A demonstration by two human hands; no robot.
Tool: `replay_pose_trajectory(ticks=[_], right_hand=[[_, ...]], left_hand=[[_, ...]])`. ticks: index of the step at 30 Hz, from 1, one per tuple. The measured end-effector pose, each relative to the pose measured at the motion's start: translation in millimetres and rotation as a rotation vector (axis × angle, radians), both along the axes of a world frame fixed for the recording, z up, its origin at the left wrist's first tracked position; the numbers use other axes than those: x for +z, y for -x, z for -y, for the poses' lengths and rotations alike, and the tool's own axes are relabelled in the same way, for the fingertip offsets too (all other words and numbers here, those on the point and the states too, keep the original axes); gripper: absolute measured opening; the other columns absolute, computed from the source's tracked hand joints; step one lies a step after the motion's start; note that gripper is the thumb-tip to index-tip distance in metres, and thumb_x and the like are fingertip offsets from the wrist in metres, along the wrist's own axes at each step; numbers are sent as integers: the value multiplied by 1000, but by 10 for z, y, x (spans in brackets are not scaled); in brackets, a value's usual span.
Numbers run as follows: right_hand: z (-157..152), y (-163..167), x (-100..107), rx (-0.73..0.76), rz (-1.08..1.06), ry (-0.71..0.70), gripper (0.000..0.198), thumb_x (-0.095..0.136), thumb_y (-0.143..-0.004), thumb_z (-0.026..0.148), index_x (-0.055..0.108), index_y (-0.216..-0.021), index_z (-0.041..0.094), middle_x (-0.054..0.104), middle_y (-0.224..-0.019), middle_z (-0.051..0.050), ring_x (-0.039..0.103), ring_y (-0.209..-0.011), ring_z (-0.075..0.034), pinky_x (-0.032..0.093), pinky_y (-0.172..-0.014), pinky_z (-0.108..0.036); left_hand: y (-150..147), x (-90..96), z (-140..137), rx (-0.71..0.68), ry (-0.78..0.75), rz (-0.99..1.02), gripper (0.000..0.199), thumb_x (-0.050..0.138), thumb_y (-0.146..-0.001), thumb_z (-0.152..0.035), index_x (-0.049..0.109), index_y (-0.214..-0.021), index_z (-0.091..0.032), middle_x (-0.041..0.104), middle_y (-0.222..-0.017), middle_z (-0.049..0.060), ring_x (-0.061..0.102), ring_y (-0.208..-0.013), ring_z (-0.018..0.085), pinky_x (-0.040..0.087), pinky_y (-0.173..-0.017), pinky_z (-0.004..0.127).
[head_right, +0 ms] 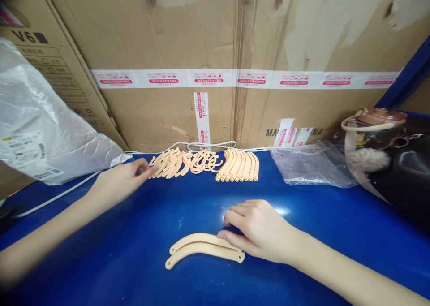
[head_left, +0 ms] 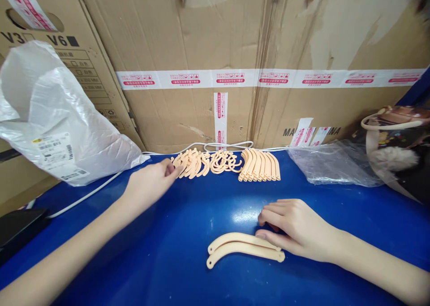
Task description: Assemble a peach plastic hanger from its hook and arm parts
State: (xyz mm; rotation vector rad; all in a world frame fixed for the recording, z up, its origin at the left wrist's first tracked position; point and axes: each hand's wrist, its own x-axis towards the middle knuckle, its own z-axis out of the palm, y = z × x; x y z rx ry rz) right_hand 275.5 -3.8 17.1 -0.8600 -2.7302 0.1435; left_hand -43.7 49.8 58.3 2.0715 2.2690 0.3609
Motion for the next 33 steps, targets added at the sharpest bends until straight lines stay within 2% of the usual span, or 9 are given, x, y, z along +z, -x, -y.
replay_pose_trajectory(ticks=[3,7,12,17,20,24,26,29,33], right_hand=[[8,4,-4,5,4,-14,29,37,-99,34,56,-83,19,60,-69,0,52,-58,-12,32,-56,-26],[5,0,-5,2,10,-13,28,36,-99,31,57,-85,19,61,-70,0,53,-60,-12,33,-57,-26],[-7,-3,-5,-7,19,-4,28,36,-99,29,59,-86,19,62,-71,-1,54,-60,-13,33,-57,-26],[-7,-4,-4,-14,26,-11,29,36,-99,29,59,-86,19,62,-71,-1,55,-60,-12,34,-57,-27],[-8,-1,-4,-8,21,-12,29,36,-99,28,60,-86,18,62,-71,-1,55,-60,-12,35,-57,-27],[-19,6,-8,-30,-19,-9,27,37,-99,27,61,-88,18,64,-72,-1,57,-61,-13,36,-58,-26],[-24,4,-11,-52,-30,-12,27,37,-99,28,60,-88,18,64,-72,-1,57,-61,-13,37,-59,-26],[-26,-1,-10,-62,-28,-11,28,37,-99,28,60,-86,18,64,-71,-1,57,-61,-13,37,-59,-26],[-26,-3,-6,-48,-21,-2,28,36,-99,27,60,-88,18,64,-72,-2,58,-61,-13,38,-60,-26]], left_hand=[[190,-73,-223,75,16,16,47,38,-81,-64,57,-72,-22,65,-68,7,61,-70,31,34,-57,30],[307,-192,-431,99,70,95,52,41,-78,-67,63,-65,-21,67,-68,7,63,-72,30,38,-60,31],[421,-264,-613,84,130,236,42,58,-74,-61,69,-68,-21,68,-66,3,65,-73,27,43,-62,30],[467,-196,-613,111,79,341,30,58,-89,-42,64,-94,-13,66,-90,3,63,-78,18,51,-71,34],[358,-106,-462,100,-49,403,29,49,-93,-39,62,-94,-14,63,-88,3,60,-75,16,48,-66,30],[32,-76,-127,-66,-149,486,36,35,-88,-44,54,-73,-18,54,-67,-1,50,-62,15,37,-54,24],[-140,-112,46,-192,-100,502,39,35,-86,-52,49,-68,-20,49,-63,-3,47,-60,15,35,-54,24],[-302,-175,228,-357,10,478,39,39,-86,-53,47,-66,-21,47,-61,-4,45,-58,14,34,-54,24],[-330,-210,284,-510,147,386,36,40,-89,-49,53,-70,-21,57,-68,-2,51,-64,16,36,-58,25]])
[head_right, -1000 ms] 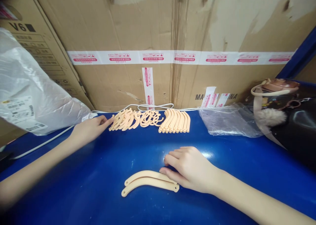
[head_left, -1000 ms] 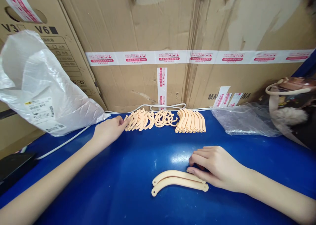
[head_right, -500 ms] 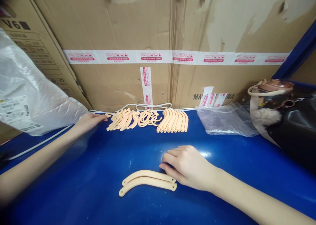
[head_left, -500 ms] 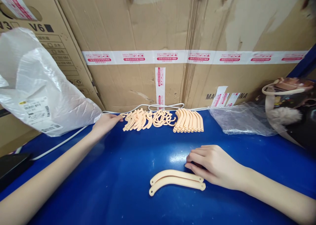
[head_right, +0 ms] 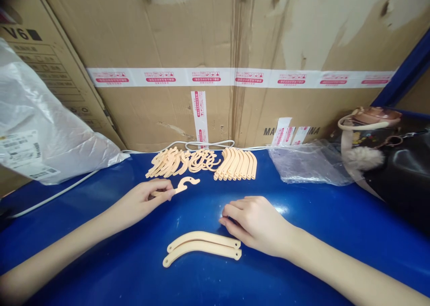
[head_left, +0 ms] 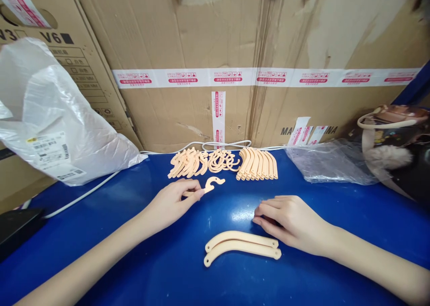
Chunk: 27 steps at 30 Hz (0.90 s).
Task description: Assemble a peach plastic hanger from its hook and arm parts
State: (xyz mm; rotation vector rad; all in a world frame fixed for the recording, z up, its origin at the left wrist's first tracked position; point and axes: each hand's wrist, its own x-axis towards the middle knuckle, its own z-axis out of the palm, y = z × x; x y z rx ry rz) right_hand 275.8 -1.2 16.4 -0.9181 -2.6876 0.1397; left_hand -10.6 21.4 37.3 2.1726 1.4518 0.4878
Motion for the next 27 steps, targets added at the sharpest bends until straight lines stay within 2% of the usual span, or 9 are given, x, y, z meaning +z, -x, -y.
replay_pose_trajectory(ticks=[5,14,17,21,24,27], right_hand=[[-7,5,-4,1,2,10,29,36,-99,27,61,-87,18,64,-71,-2,57,-61,-13,38,-58,-26],[-19,12,1,7,-26,120,22,39,-98,25,60,-93,19,65,-78,-2,60,-65,-13,40,-59,-24],[-18,19,12,12,-38,170,18,41,-97,23,58,-95,20,65,-80,-2,60,-66,-12,41,-60,-23],[-22,25,12,11,-42,198,16,42,-97,23,57,-96,20,65,-81,-1,59,-67,-12,41,-60,-23],[-24,23,2,5,-37,204,16,41,-97,23,57,-96,20,64,-81,-1,59,-68,-12,41,-61,-23],[-20,15,-8,9,-39,212,17,40,-97,24,57,-97,21,64,-82,-1,58,-68,-12,40,-61,-23]], left_hand=[[24,-23,7,-76,-19,-46,32,42,-90,-43,58,-72,-21,62,-77,0,56,-78,19,40,-71,28],[26,-100,116,-88,-152,-177,17,48,-90,-34,54,-79,-22,58,-75,-2,52,-76,18,39,-66,27],[66,-99,106,-144,-201,-221,12,46,-91,-29,52,-83,-22,57,-80,-2,52,-78,18,38,-68,27],[117,-74,99,-230,-245,-281,15,43,-93,-30,52,-84,-22,58,-84,-1,53,-80,18,39,-71,28],[163,-49,59,-130,-298,-248,21,44,-93,-38,54,-86,-22,59,-85,0,55,-81,18,40,-73,29],[268,-44,-66,152,-395,-232,25,41,-93,-42,55,-87,-22,60,-87,2,56,-86,21,42,-74,31]])
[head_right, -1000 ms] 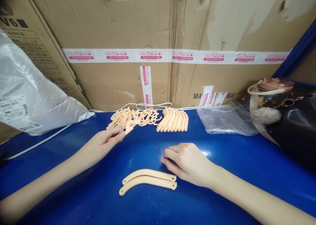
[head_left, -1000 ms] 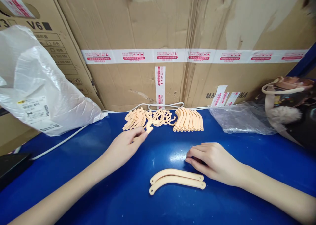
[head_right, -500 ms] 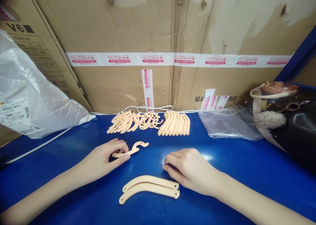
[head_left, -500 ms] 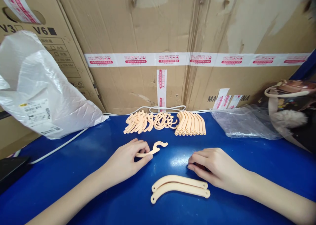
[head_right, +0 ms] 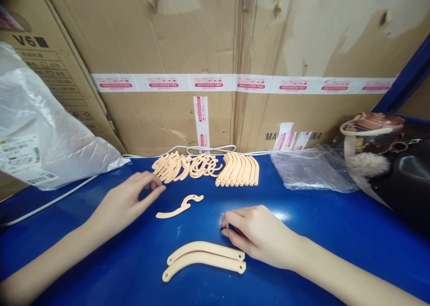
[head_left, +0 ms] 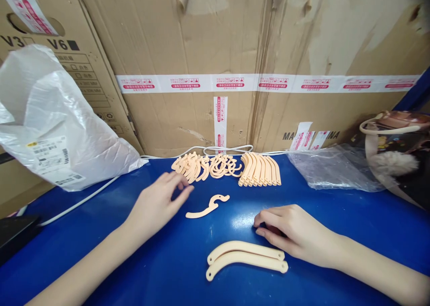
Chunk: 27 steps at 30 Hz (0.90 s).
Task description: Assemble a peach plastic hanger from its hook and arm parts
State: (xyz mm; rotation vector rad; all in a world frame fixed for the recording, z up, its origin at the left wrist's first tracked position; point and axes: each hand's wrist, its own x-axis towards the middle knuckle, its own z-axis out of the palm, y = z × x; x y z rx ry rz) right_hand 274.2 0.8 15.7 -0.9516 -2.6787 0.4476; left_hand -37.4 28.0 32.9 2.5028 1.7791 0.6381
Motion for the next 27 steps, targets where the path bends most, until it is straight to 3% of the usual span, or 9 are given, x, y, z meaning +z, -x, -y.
replay_pose_trajectory(ticks=[2,5,11,18,27], right_hand=[[1,-3,0,2,-1,3,17,40,-97,25,56,-98,21,64,-83,-1,58,-68,-12,40,-61,-23],[0,2,9,1,1,4,17,40,-97,25,56,-99,21,64,-83,-1,58,-69,-13,40,-62,-23],[11,13,17,-8,22,14,17,40,-97,26,56,-98,21,63,-82,-1,58,-66,-13,39,-61,-23],[1,17,12,-4,30,7,16,40,-97,26,55,-98,22,63,-82,0,57,-66,-13,39,-60,-23],[1,32,14,3,34,-13,16,39,-97,26,55,-99,22,63,-82,-1,58,-66,-13,39,-61,-24]], left_hand=[[104,-17,-118,155,-76,0,26,41,-91,-44,56,-89,-22,61,-90,3,56,-91,24,43,-74,33],[254,-63,-278,241,-95,19,31,45,-88,-49,57,-96,-22,63,-99,5,57,-98,25,44,-78,34],[301,-113,-375,263,-26,23,29,48,-87,-45,65,-95,-23,66,-89,2,62,-83,22,46,-69,30],[233,-109,-359,297,-48,-10,23,48,-88,-34,67,-92,-22,67,-90,2,61,-88,23,42,-66,31],[288,-150,-395,324,-36,29,30,50,-85,-44,69,-93,-23,66,-98,5,57,-98,27,42,-74,33]])
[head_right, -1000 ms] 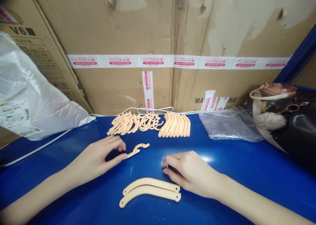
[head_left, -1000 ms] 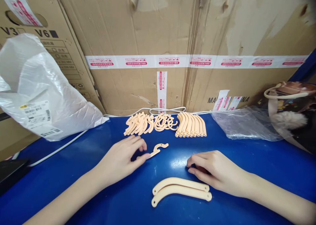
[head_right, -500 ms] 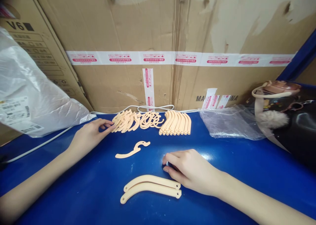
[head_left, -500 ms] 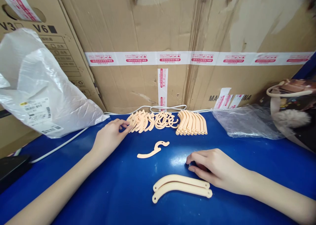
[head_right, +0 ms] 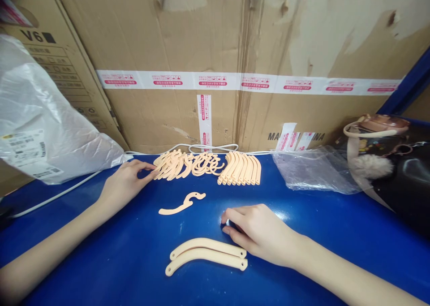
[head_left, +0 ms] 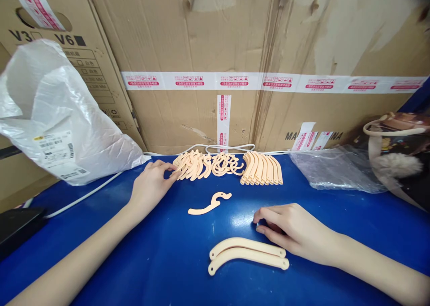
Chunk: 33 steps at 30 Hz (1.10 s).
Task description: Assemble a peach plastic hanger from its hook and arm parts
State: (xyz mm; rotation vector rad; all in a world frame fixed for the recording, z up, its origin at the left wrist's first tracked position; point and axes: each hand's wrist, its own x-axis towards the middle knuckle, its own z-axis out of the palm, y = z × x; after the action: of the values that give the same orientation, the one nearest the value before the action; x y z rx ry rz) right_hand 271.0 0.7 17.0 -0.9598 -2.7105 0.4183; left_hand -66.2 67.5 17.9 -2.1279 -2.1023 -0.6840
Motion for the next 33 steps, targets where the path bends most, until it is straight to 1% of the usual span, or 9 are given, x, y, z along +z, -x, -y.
replay_pose_trajectory(ticks=[3,10,16,19,22,25,28,31,33], right_hand=[[-2,-2,0,1,-4,-13,16,39,-97,26,55,-98,21,63,-80,-1,58,-65,-13,39,-60,-24],[-10,-2,-6,-6,0,-7,14,40,-97,25,54,-97,22,63,-80,1,56,-64,-12,38,-59,-23],[-27,11,-10,-11,3,6,14,40,-97,25,54,-98,22,63,-81,1,56,-65,-12,38,-60,-23],[-23,6,-9,-9,-2,9,15,40,-97,25,55,-99,21,63,-81,0,57,-65,-12,39,-60,-24],[-11,-2,-7,-10,-6,11,16,39,-97,26,55,-99,21,64,-82,-1,57,-66,-13,39,-60,-24],[-4,-5,-5,-14,-8,12,16,40,-97,25,55,-100,21,64,-81,-1,58,-66,-13,39,-60,-24],[-5,-4,0,-17,-20,14,15,40,-97,24,55,-99,21,64,-81,-1,58,-65,-12,39,-60,-23],[-7,-4,7,-24,-18,13,15,41,-97,25,55,-99,21,64,-80,0,57,-64,-12,39,-59,-23],[-8,-5,10,-23,-21,10,15,41,-97,25,56,-99,21,64,-80,0,57,-63,-12,38,-58,-22]], left_hand=[[22,-14,-20,9,10,60,29,51,-83,-44,70,-91,-24,67,-98,4,58,-97,27,42,-74,32],[82,-66,-89,99,45,335,27,56,-75,-45,72,-82,-24,73,-78,1,67,-75,24,43,-58,28],[31,21,-115,76,-14,650,33,58,-69,-44,72,-85,-18,76,-90,5,68,-87,25,51,-76,29],[-93,140,-8,34,-23,769,36,60,-69,-45,73,-87,-17,75,-97,6,66,-96,26,51,-83,30],[-260,247,212,-36,50,842,38,65,-68,-49,74,-91,-20,74,-101,5,66,-97,27,52,-79,32],[-420,304,464,-113,160,881,34,69,-66,-49,76,-87,-23,76,-92,3,67,-90,26,51,-74,32],[-521,303,639,-282,210,708,24,66,-69,-47,74,-76,-26,75,-81,0,66,-79,24,49,-71,33],[-551,263,718,-459,132,311,16,59,-77,-37,69,-70,-27,70,-73,-3,62,-72,19,42,-72,34],[-549,233,745,-529,79,66,15,55,-80,-29,65,-69,-25,68,-73,-4,60,-71,18,38,-71,35]])
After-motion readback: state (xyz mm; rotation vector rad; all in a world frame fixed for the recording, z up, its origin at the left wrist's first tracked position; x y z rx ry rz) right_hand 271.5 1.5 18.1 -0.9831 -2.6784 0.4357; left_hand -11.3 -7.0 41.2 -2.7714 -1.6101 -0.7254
